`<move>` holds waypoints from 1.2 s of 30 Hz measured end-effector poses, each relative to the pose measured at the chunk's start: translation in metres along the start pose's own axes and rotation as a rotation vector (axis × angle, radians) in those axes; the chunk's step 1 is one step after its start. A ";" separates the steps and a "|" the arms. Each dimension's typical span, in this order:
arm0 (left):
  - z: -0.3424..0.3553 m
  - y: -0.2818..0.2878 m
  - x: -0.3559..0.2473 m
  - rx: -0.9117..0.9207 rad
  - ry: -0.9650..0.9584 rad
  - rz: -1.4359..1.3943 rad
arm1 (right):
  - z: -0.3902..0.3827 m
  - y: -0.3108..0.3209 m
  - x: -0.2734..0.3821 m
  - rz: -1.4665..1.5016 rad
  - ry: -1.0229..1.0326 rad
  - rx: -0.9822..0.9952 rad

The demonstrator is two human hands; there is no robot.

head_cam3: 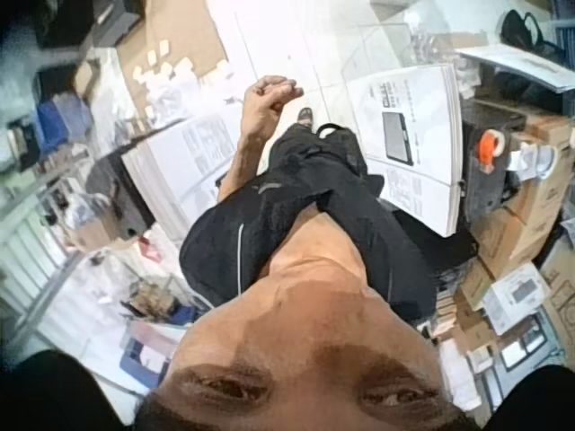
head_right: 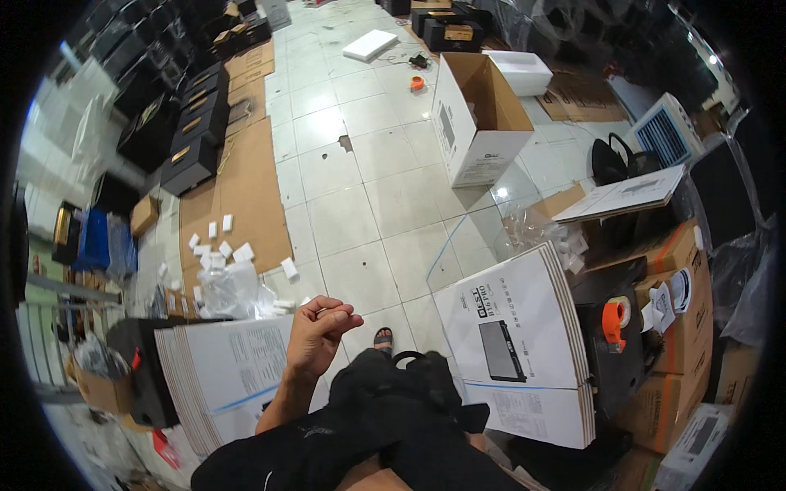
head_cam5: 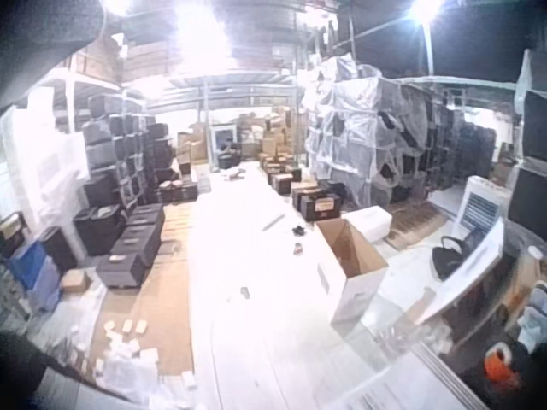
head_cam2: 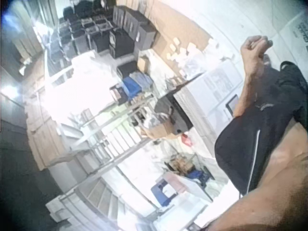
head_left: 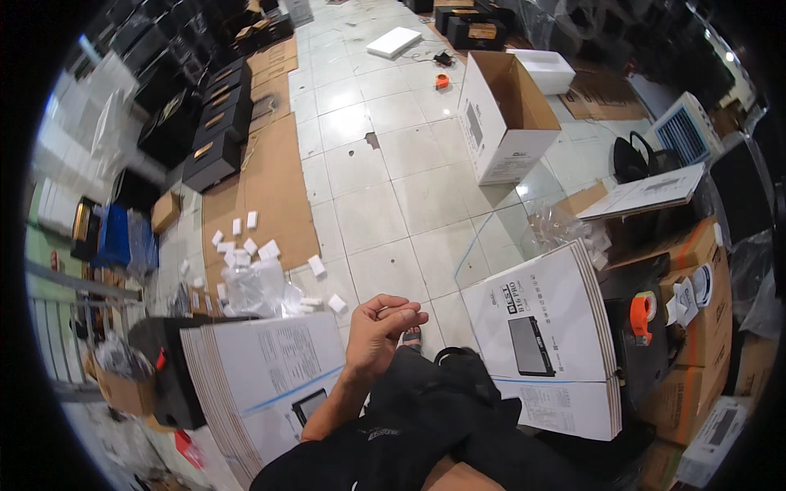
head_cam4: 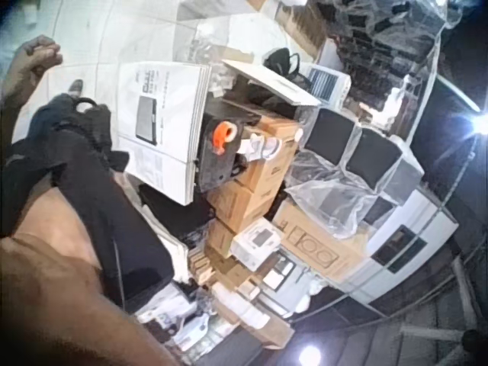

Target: The person connects a power cable to a black audio amplifier, then retrieves a cloth from a bag and wipes the amplifier's surfaces. The person also handles a power strip and a small black bag containing tools.

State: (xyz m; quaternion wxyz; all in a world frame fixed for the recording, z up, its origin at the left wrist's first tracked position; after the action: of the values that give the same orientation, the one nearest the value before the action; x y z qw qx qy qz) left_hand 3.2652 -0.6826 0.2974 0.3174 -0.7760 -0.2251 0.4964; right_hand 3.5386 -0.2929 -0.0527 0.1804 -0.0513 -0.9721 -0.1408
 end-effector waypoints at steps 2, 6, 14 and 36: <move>0.034 0.010 -0.015 -0.022 -0.003 0.006 | 0.004 -0.011 0.027 -0.109 -0.015 -0.026; 0.101 0.018 -0.034 -0.060 -0.091 -0.021 | 0.032 -0.044 0.066 -0.310 -0.093 -0.017; 0.274 0.030 -0.061 -0.078 -0.178 -0.055 | 0.133 -0.091 0.171 -0.560 -0.272 0.034; 0.811 0.024 -0.215 -0.203 0.007 0.232 | 0.184 0.010 0.903 0.870 0.220 -0.206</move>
State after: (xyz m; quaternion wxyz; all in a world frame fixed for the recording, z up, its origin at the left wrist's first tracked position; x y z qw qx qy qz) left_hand 2.4384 -0.6241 0.1669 0.1788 -0.8267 -0.1816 0.5016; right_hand 2.6388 -0.1852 0.1149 0.3188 -0.4570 -0.8163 -0.1525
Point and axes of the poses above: each hand's wrist, its own z-axis towards the middle knuckle, its own y-axis out of the back of the hand, x = y × z, the point moved 3 cm from there along z, towards the middle knuckle, and after that the axes turned 11 degrees about x, right-handed, at the moved point
